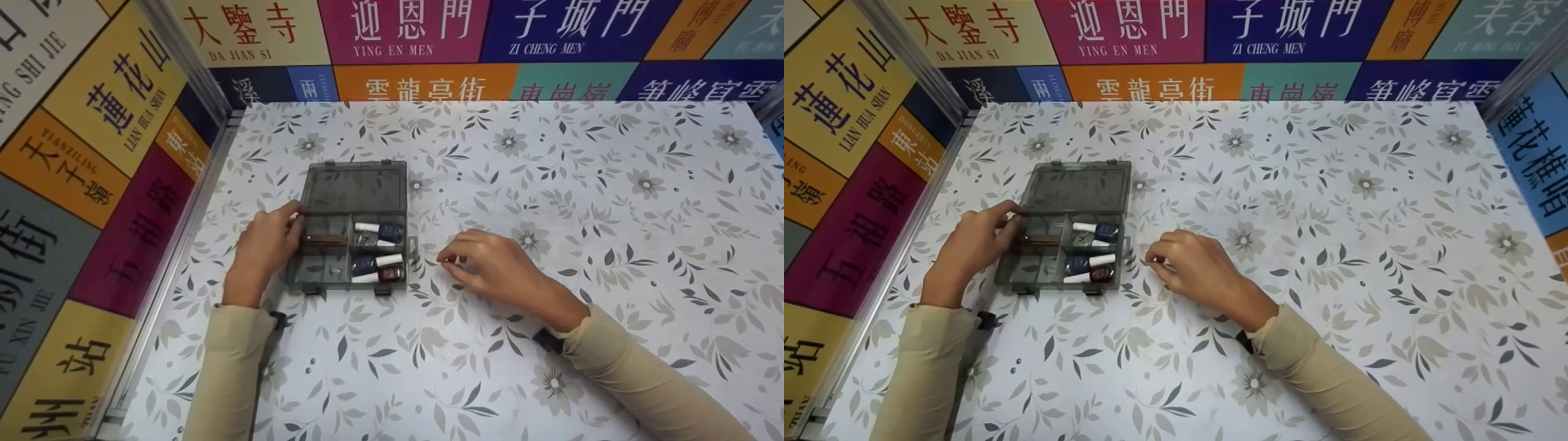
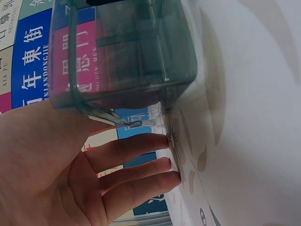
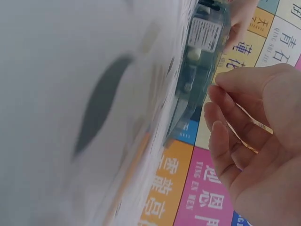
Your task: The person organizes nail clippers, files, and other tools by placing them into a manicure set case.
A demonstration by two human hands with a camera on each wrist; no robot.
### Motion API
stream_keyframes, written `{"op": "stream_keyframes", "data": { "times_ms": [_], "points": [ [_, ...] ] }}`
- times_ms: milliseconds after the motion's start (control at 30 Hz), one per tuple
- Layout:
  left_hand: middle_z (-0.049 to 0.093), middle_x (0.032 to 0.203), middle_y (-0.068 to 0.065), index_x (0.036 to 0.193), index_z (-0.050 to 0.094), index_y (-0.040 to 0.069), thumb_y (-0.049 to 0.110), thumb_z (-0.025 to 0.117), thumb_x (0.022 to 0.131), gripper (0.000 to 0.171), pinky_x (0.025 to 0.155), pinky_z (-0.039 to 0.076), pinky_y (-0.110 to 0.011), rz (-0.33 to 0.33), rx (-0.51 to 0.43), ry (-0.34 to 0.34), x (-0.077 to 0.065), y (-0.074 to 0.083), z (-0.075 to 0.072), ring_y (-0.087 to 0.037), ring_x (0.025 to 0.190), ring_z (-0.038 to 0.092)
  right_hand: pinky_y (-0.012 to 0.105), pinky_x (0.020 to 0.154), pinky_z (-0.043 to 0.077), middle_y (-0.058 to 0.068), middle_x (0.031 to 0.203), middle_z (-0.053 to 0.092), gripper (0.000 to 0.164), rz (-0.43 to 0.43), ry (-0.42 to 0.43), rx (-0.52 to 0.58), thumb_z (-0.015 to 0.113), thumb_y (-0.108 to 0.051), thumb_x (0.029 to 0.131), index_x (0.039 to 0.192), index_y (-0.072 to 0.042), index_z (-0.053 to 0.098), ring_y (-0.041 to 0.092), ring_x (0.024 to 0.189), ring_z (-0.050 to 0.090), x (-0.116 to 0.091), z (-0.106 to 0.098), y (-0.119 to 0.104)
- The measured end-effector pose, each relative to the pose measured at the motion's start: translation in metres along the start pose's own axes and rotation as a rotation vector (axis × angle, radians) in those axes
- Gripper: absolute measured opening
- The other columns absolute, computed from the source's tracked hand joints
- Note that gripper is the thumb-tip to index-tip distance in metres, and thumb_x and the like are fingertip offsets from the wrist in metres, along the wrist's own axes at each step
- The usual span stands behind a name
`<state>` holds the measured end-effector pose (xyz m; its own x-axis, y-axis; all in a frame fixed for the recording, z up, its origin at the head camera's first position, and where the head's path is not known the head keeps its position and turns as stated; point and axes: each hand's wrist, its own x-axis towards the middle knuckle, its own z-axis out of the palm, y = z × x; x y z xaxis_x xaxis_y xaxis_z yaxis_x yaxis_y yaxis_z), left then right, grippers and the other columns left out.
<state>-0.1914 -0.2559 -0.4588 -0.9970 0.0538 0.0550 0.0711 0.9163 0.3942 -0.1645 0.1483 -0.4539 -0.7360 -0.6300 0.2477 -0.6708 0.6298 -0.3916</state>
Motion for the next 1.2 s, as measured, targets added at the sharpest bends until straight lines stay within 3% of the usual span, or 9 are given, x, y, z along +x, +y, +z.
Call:
{"op": "stream_keyframes", "data": {
  "times_ms": [667, 1200],
  "points": [
    [0.078, 0.106, -0.023, 0.128, 0.069, 0.016, 0.025, 0.058, 0.112, 0.021, 0.071, 0.054, -0.061, 0.004, 0.004, 0.004, -0.002, 0.002, -0.001, -0.043, 0.086, 0.074, 0.034, 0.070, 0.055, -0.006, 0.092, 0.076, 0.010, 0.123, 0.017, -0.024, 0.082, -0.015, 0.095, 0.104, -0.019, 0.083, 0.010, 0.083, 0.070, -0.043, -0.032, 0.048],
    [0.079, 0.105, -0.020, 0.126, 0.071, 0.018, 0.027, 0.056, 0.113, 0.021, 0.069, 0.053, -0.056, -0.014, 0.005, -0.021, 0.000, 0.001, 0.000, -0.037, 0.082, 0.072, 0.032, 0.074, 0.054, -0.016, 0.086, 0.073, 0.010, 0.179, -0.109, -0.015, 0.087, -0.017, 0.092, 0.098, -0.024, 0.082, 0.002, 0.079, 0.065, -0.071, -0.050, 0.066]
  ]
}}
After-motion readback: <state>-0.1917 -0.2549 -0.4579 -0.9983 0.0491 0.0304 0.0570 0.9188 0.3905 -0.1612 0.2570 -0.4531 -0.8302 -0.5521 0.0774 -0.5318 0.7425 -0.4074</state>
